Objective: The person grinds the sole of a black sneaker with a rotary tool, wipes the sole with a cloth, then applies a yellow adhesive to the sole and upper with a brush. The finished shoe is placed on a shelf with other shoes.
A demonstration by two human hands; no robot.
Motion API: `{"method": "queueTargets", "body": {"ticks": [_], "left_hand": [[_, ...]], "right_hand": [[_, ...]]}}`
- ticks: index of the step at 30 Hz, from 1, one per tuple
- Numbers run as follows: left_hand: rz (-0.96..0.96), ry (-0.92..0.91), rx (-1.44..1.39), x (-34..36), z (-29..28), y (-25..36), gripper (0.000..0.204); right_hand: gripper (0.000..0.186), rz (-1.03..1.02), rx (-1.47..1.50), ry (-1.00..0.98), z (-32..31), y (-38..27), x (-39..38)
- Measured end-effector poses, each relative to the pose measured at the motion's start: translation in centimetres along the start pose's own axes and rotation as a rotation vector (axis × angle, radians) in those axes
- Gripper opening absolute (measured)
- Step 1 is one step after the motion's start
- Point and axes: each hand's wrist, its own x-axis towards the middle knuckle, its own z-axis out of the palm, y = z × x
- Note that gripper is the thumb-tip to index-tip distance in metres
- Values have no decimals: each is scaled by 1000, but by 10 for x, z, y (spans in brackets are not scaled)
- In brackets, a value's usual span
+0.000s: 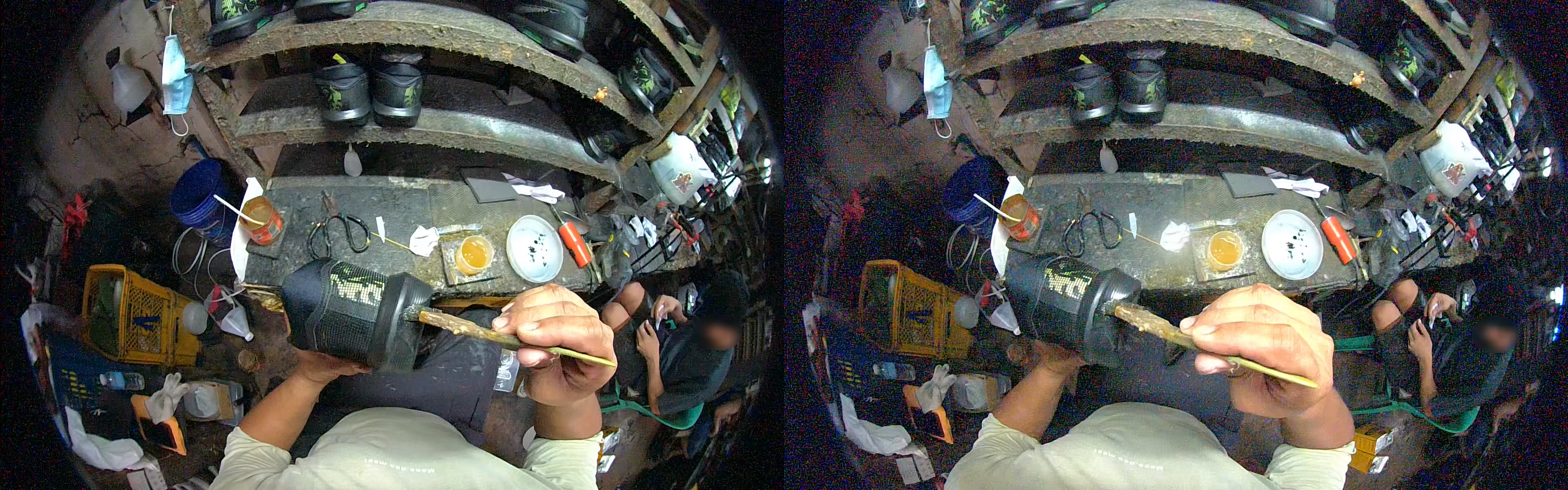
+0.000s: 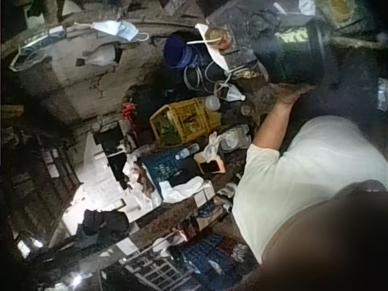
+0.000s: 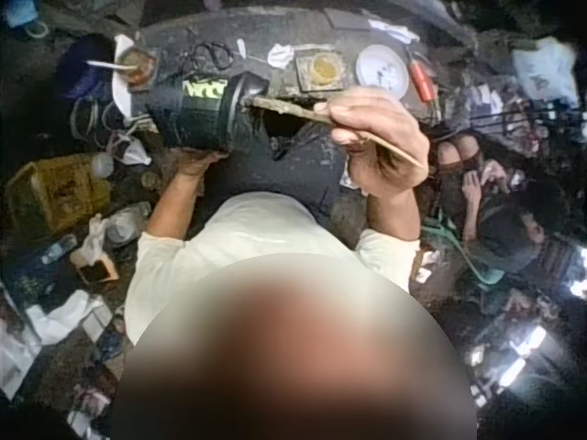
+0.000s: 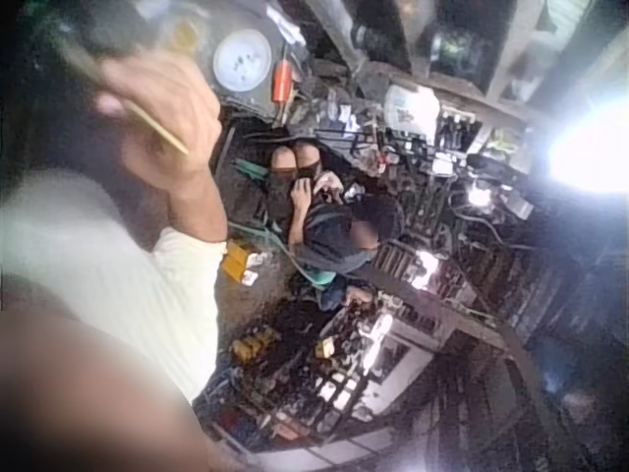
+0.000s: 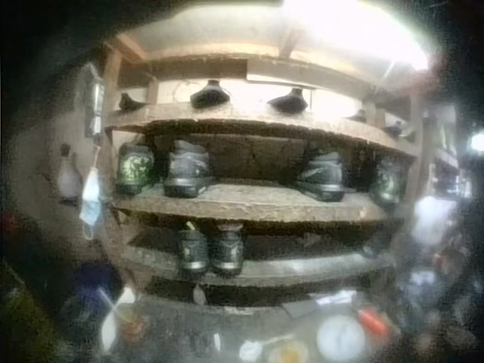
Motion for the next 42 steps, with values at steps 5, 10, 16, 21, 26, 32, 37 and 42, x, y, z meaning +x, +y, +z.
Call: {"method": "queueTargets", "body": {"ticks": [5,10,16,21,26,32,37,42], "left_hand": [[31,34,-18,-1,-2,-3,97],[167,124,19,6,9,5,99],[190,89,85,18,32,20,113],[339,137,438,19,27,11,120],[432,170,650,15,17,3,126],[319,135,429,14,26,14,126],[196,105,195,14,39,22,123],[128,101,37,16,56,29,112]], "right_hand": [[19,11,-33,52,-2,3,-7],[16,53,89,187,-3,4,-7],[20,85,39,173,4,13,8],[21,15,6,116,6,12,23],[20,-5,-82,-11,1,9,35],[17,142,-34,-37,-3,12,34],[20,391,170,89,0,16,15],[29,373,430,208,7,40,4]]}}
